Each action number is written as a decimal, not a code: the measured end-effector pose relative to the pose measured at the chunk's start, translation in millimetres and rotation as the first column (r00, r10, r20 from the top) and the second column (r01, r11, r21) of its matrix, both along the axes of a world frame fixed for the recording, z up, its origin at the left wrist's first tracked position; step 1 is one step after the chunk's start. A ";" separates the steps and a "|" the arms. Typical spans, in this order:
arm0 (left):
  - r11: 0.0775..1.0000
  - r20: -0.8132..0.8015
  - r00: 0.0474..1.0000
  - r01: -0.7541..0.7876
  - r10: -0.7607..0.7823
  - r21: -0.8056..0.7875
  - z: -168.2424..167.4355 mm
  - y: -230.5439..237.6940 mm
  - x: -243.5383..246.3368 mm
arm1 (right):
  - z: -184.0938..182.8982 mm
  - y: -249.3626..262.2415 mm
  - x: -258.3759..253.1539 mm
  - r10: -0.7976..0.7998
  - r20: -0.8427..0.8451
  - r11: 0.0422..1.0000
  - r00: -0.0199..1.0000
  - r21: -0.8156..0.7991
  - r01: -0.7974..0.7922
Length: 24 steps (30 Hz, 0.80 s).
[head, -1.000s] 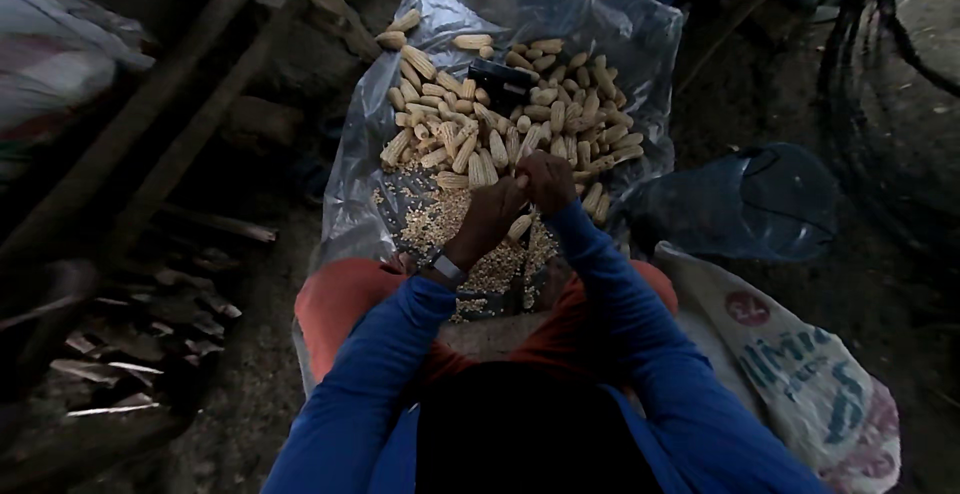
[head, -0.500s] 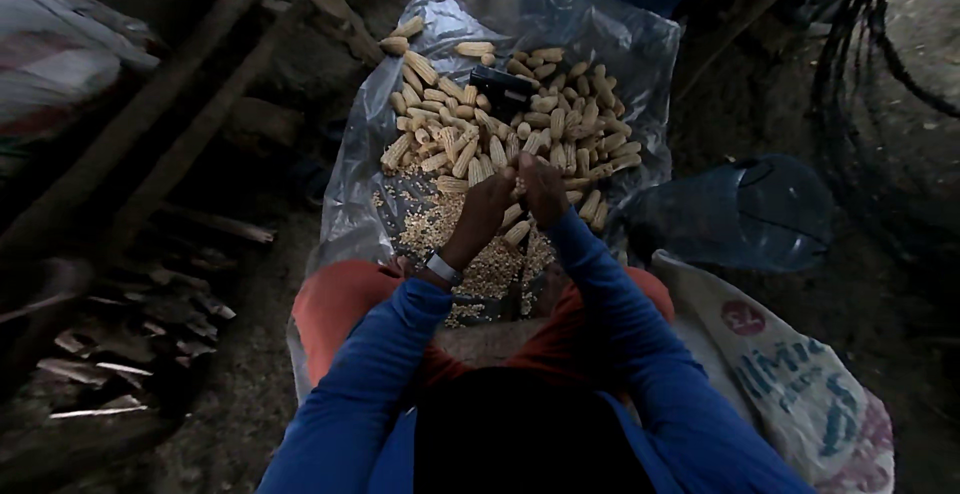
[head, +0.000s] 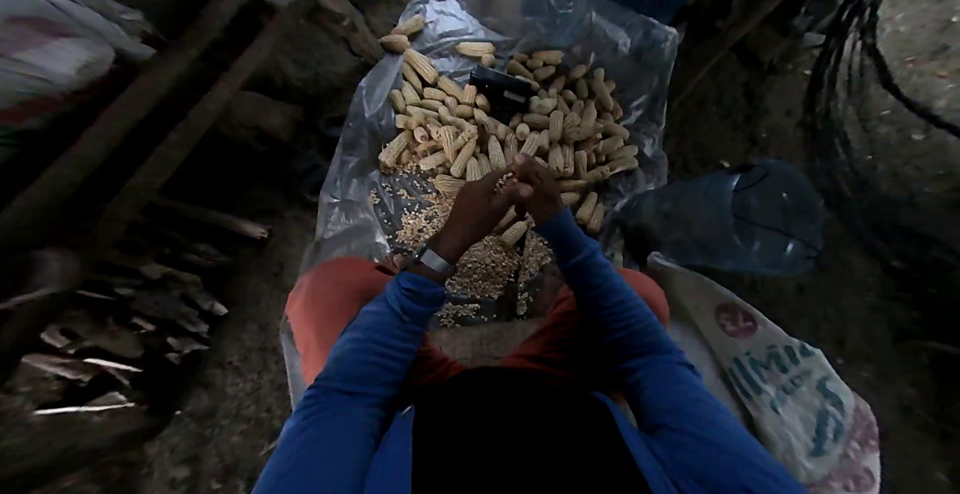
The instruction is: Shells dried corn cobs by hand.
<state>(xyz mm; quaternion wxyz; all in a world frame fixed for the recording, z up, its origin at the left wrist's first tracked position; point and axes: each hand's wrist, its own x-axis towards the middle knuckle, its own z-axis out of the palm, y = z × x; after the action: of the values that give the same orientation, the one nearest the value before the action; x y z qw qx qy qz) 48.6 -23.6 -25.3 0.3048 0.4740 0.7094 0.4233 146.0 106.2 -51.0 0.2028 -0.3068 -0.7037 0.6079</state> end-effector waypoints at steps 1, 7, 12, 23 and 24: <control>0.999 -0.014 0.998 0.053 -0.053 0.001 5.8 -0.1 -4.2 | 1.0 4.0 2.2 0.031 -0.046 0.993 0.998 -0.114 -0.036; 0.998 0.123 0.992 -0.030 0.024 0.051 13.3 1.9 -6.4 | 20.0 11.7 14.9 0.285 -0.090 0.926 0.954 -0.234 -0.298; 0.989 0.306 0.943 -0.147 0.134 0.020 15.1 -1.5 4.3 | 18.4 3.2 11.5 0.229 -0.091 0.963 0.969 -0.124 -0.239; 0.995 0.208 0.976 -0.043 0.062 -0.095 21.3 -5.6 -9.5 | 17.2 -2.1 10.3 0.195 -0.051 0.975 0.979 0.115 -0.188; 0.996 0.203 0.978 -0.033 0.049 -0.083 16.0 -5.8 -8.7 | 16.8 -1.9 10.5 0.180 -0.044 0.976 0.983 0.132 -0.173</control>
<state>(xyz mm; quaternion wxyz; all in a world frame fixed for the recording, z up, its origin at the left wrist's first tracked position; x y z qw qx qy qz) 39.8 -29.4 -9.3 0.3857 0.4008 0.7001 0.4478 156.5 104.2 -34.2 0.1870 -0.2122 -0.7597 0.5855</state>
